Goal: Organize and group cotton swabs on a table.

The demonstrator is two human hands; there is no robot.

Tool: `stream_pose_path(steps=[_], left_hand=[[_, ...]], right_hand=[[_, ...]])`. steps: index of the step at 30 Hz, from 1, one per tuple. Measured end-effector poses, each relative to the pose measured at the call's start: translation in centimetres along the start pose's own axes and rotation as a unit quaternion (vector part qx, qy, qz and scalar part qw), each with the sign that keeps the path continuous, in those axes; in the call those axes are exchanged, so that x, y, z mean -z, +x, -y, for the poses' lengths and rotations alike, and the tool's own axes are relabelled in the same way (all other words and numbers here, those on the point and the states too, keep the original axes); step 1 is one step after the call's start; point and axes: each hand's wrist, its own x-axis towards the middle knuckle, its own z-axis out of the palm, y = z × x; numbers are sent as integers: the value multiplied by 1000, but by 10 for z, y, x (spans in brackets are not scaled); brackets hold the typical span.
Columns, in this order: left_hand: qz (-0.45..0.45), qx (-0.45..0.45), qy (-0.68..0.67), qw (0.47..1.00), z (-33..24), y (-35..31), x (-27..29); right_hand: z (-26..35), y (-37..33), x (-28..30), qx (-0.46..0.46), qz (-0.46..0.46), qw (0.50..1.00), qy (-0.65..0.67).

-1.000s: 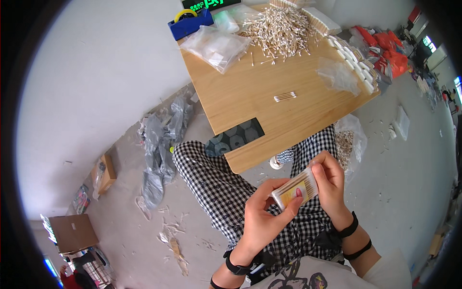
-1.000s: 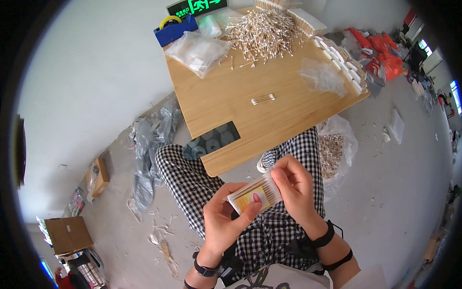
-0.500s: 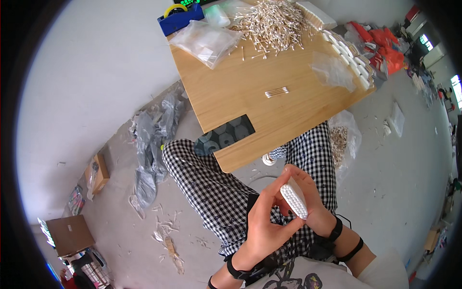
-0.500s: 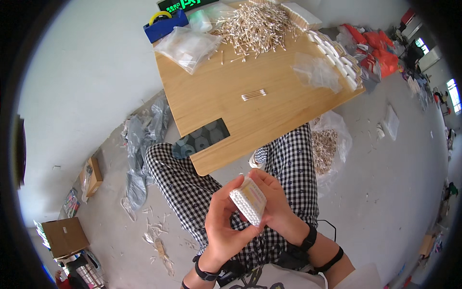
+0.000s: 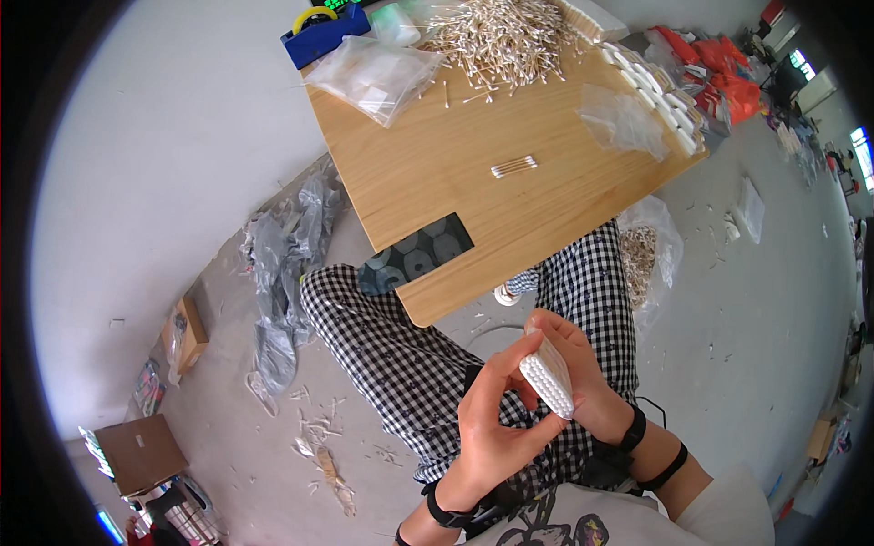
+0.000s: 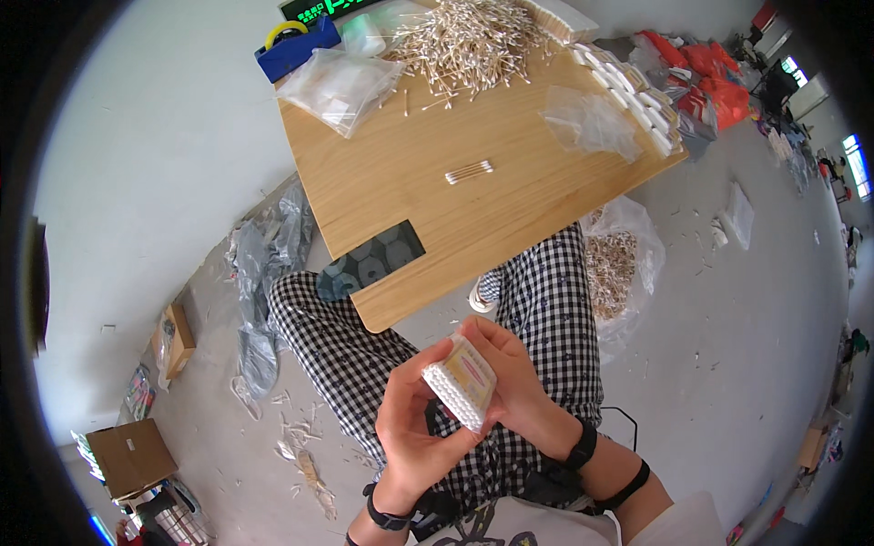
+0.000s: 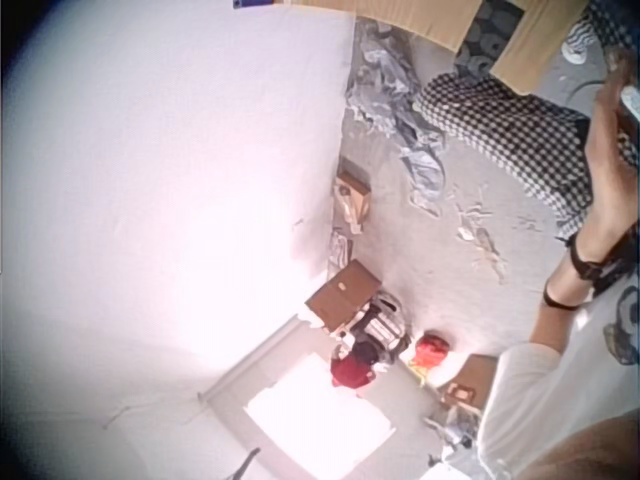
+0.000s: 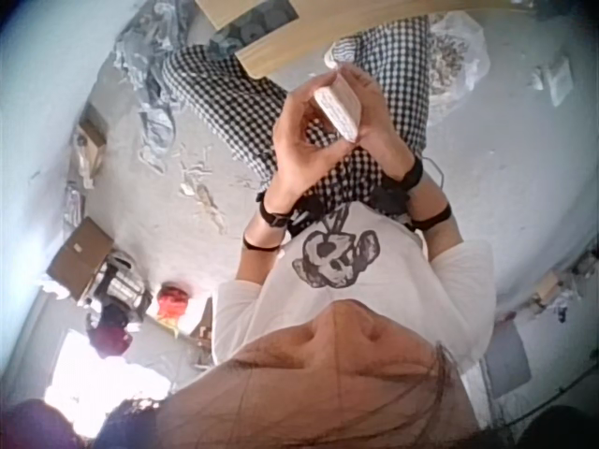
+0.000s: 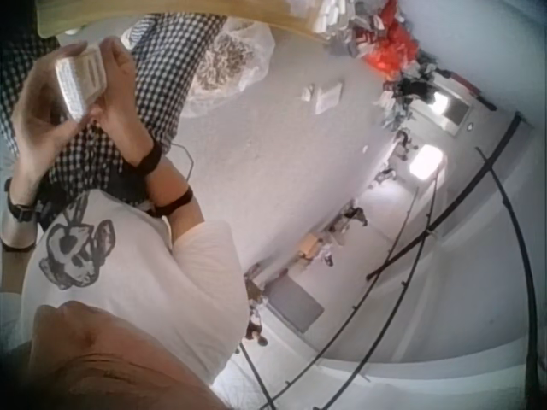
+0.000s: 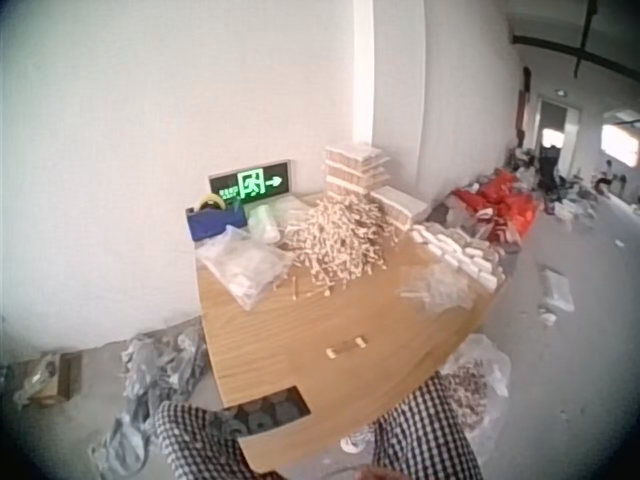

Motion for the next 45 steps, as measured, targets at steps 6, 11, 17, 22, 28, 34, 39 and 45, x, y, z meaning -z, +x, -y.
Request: stream_pose_path(steps=[6, 11, 17, 22, 28, 34, 39, 45], left_hand=[[-3, 22, -11, 1000, 8, 4, -1], [-1, -14, 30, 999, 14, 22, 9], [15, 5, -12, 1000, 38, 53, 24], [30, 74, -151, 985, 66, 64, 26], [-111, 191, -337, 915, 69, 79, 13], [-104, 202, -321, 919, 79, 88, 4], [-74, 221, -307, 923, 81, 90, 3], [-13, 225, -306, 925, 75, 84, 5]], right_hand=[[4, 2, -4, -25, -19, 999, -12], [10, 5, -7, -81, -18, 996, -39], [42, 9, -39, -248, -163, 948, -116], [28, 25, 10, -252, -38, 959, 124], [33, 30, 16, 76, -121, 963, -231], [42, 35, 7, 147, -157, 937, -277], [42, 43, 9, 249, -153, 908, -301], [45, 49, 22, 333, -115, 849, -395]])
